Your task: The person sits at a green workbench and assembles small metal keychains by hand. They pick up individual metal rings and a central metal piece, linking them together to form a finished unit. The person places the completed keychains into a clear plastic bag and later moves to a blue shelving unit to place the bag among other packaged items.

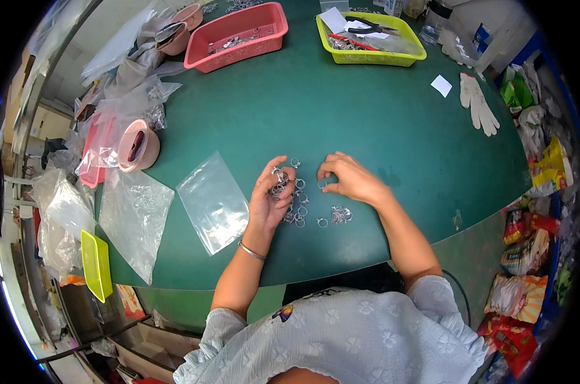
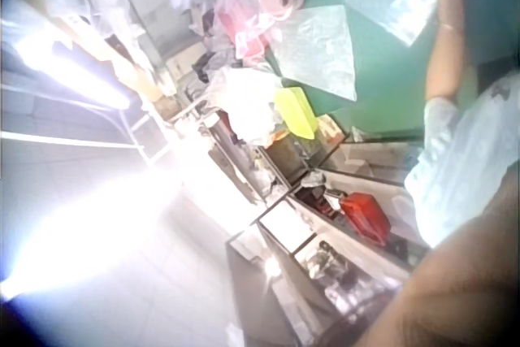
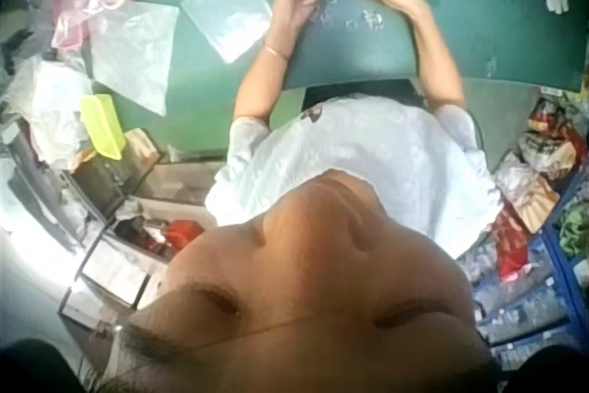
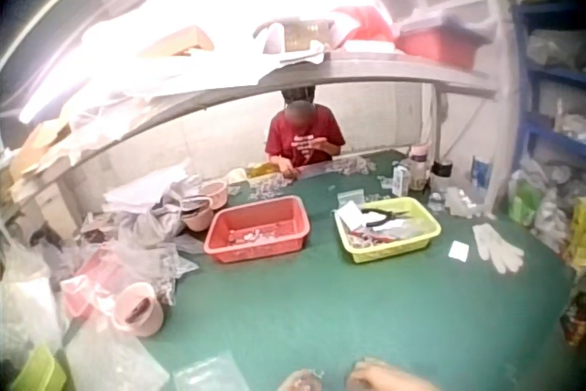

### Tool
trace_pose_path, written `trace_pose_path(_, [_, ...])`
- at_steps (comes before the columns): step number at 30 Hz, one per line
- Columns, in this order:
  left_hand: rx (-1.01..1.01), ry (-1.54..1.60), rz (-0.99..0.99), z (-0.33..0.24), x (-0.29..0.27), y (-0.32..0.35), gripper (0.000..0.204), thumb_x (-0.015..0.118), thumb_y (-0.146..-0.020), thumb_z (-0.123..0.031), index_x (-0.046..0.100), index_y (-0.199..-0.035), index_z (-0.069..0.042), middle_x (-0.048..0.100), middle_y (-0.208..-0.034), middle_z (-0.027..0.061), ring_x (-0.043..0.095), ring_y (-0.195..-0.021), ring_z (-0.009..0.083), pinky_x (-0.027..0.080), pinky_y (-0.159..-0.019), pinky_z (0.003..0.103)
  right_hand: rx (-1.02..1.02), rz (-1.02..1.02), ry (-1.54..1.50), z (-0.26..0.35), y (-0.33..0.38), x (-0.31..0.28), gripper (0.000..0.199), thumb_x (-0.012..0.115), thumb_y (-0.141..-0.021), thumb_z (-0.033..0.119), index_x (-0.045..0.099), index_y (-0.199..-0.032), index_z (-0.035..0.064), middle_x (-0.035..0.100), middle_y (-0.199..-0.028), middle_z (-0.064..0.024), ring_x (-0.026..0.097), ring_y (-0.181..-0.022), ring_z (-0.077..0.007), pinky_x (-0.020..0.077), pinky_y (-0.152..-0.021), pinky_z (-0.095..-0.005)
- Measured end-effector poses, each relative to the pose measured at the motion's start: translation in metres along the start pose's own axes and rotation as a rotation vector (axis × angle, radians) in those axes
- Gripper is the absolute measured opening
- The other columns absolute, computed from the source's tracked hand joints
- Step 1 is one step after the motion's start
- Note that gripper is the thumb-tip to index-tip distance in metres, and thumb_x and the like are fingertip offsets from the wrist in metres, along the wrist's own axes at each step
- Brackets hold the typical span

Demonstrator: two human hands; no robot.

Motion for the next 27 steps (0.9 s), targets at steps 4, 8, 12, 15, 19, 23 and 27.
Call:
trace_pose_path(4, [0.025, 0.01, 0.084, -0.001, -0.001, 0.001, 0.035, 0.042, -0.079, -0.006, 0.048, -0.112, 0.001, 0.049, -0.088, 0.0143, 0.039, -0.054, 0.0117, 0.025, -0.034, 0.016, 0.169, -0.02, -0.292, -0.011, -0.005, -0.001, 0.014, 0.067, -0.074, 0.007, 0.063, -0.087, 0.0023, 0.06, -0.077, -0.0054, 0.055, -0.073, -0.016, 0.0449, -0.069, -0.0271])
trace_pose_path(8, [0.004, 0.066, 0.056, 0.001, 0.004, 0.002, 0.035, 0.041, -0.077, -0.009, 0.049, -0.109, 0.002, 0.049, -0.088, 0.0148, 0.04, -0.054, 0.0129, 0.025, -0.035, 0.018, 0.256, -0.096, -0.904, -0.014, -0.005, 0.003, 0.012, 0.062, -0.081, 0.012, 0.063, -0.087, 0.0013, 0.061, -0.076, -0.0033, 0.054, -0.066, -0.0102, 0.0443, -0.064, -0.0219])
trace_pose_path(12, [-0.012, 0.044, -0.089, 0.008, -0.002, 0.004, 0.031, 0.045, -0.087, -0.021, 0.051, -0.109, 0.0, 0.05, -0.082, 0.0105, 0.04, -0.053, 0.0112, 0.025, -0.035, 0.017, 0.253, 0.005, -1.295, -0.014, -0.006, 0.018, 0.015, 0.06, -0.084, 0.015, 0.062, -0.09, 0.0017, 0.061, -0.077, -0.003, 0.054, -0.067, -0.0088, 0.0439, -0.063, -0.0206])
trace_pose_path(15, [-0.032, -0.14, -0.115, 0.012, -0.005, 0.004, 0.03, 0.052, -0.088, -0.025, 0.052, -0.108, -0.002, 0.052, -0.077, 0.0063, 0.043, -0.051, 0.009, 0.026, -0.035, 0.017, 0.25, 0.04, -1.436, -0.01, -0.007, 0.024, 0.015, 0.059, -0.085, 0.015, 0.061, -0.091, 0.0016, 0.061, -0.077, -0.0031, 0.055, -0.068, -0.0088, 0.044, -0.062, -0.0209])
trace_pose_path(19, [0.003, -0.377, -0.147, 0.014, 0.008, 0.007, 0.025, 0.059, -0.085, -0.016, 0.053, -0.107, -0.003, 0.052, -0.074, 0.0041, 0.043, -0.049, 0.0071, 0.026, -0.035, 0.016, 0.222, -0.001, -1.359, -0.008, -0.007, 0.029, 0.014, 0.059, -0.085, 0.015, 0.062, -0.09, 0.0017, 0.061, -0.077, -0.0026, 0.054, -0.067, -0.0088, 0.0433, -0.063, -0.0203])
trace_pose_path(23, [0.075, -0.394, -0.143, 0.014, 0.003, 0.007, 0.026, 0.054, -0.087, -0.017, 0.051, -0.109, -0.003, 0.051, -0.075, 0.0043, 0.042, -0.048, 0.007, 0.025, -0.034, 0.016, 0.196, -0.228, -1.017, -0.002, -0.007, 0.022, 0.014, 0.061, -0.083, 0.012, 0.063, -0.094, 0.0029, 0.061, -0.077, -0.0026, 0.054, -0.068, -0.009, 0.0432, -0.064, -0.0217])
trace_pose_path(27, [0.04, 0.035, -0.094, 0.005, -0.002, 0.005, 0.029, 0.046, -0.09, -0.022, 0.048, -0.111, -0.003, 0.049, -0.076, 0.0051, 0.038, -0.048, 0.0072, 0.024, -0.034, 0.016, -0.009, -0.464, -0.296, 0.002, -0.014, -0.001, 0.023, 0.063, -0.076, 0.007, 0.063, -0.1, 0.0068, 0.059, -0.089, -0.003, 0.054, -0.084, -0.0164, 0.0423, -0.073, -0.0299])
Point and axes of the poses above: each hand's wrist, its own y-axis away from the middle knuckle, its own x-axis out of the palm, z = x × y, the point moved 7 cm from there along -y, towards the middle knuckle
